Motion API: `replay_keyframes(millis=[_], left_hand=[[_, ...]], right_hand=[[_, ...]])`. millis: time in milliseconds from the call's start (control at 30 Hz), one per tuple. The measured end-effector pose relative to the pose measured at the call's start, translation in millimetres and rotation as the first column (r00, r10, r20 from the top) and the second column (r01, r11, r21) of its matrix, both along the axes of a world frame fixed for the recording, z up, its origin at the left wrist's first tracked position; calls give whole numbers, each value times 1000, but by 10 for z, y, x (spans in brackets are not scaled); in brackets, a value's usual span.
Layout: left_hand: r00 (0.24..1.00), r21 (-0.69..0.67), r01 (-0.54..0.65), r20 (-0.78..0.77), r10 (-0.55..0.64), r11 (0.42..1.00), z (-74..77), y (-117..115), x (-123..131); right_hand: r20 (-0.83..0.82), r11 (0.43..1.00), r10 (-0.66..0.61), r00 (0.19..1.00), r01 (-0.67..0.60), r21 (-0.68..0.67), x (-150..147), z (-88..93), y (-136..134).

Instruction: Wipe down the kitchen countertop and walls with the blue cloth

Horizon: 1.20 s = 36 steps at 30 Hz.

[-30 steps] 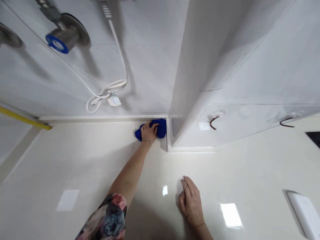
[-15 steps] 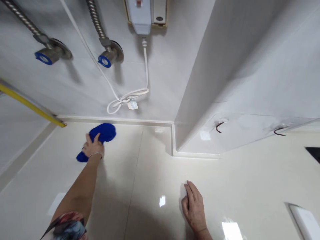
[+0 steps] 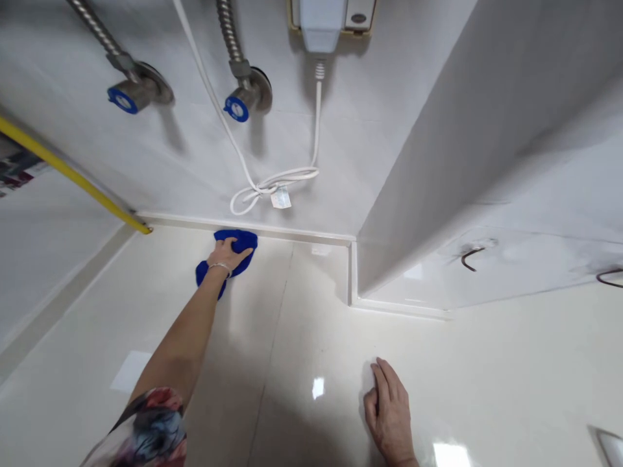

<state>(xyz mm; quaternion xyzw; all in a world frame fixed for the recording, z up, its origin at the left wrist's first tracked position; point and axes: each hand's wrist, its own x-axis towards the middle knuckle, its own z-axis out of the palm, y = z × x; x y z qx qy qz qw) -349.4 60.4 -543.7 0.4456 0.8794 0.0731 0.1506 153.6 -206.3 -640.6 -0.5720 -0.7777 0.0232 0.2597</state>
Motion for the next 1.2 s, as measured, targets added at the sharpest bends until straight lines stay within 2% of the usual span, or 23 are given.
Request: replay_keyframes(millis=[167,300,400,500,600,767,933,1100,1200], left_hand=[[984,92,42,-178,-25,995,-216,290,760],[965,56,79,-253,-62,995,-285,297,1006],[944,14,218,-257,-207,976,-302,202,1212],[893,7,412,-202,-402,911,-356,145,1593],[819,61,569,-127,-559,820,-403,232,2062],[760,71,650,-23,-650,757,-394,519,2659],[728,124,684,-38,-685,719,-431,582,2878],[732,152,674,-9,-681,723,-398,519,2855],[727,151,677,17,-686,721,-340,373,2807]], right_hand=[[7,1000,-13,1000,13,-25,-16,15,-6],[-3,997,-30,1000,30,-76,-26,29,-24],[-3,995,-34,999,34,-91,-26,39,-32],[9,996,-20,1000,20,-89,-27,48,-30],[27,996,-23,999,25,-89,-37,54,-26],[31,994,-36,999,39,-105,-44,30,-26],[21,992,-39,999,42,-123,-44,30,-20],[24,996,-47,999,49,-75,-53,59,14],[18,998,-36,999,37,-47,-58,66,38]])
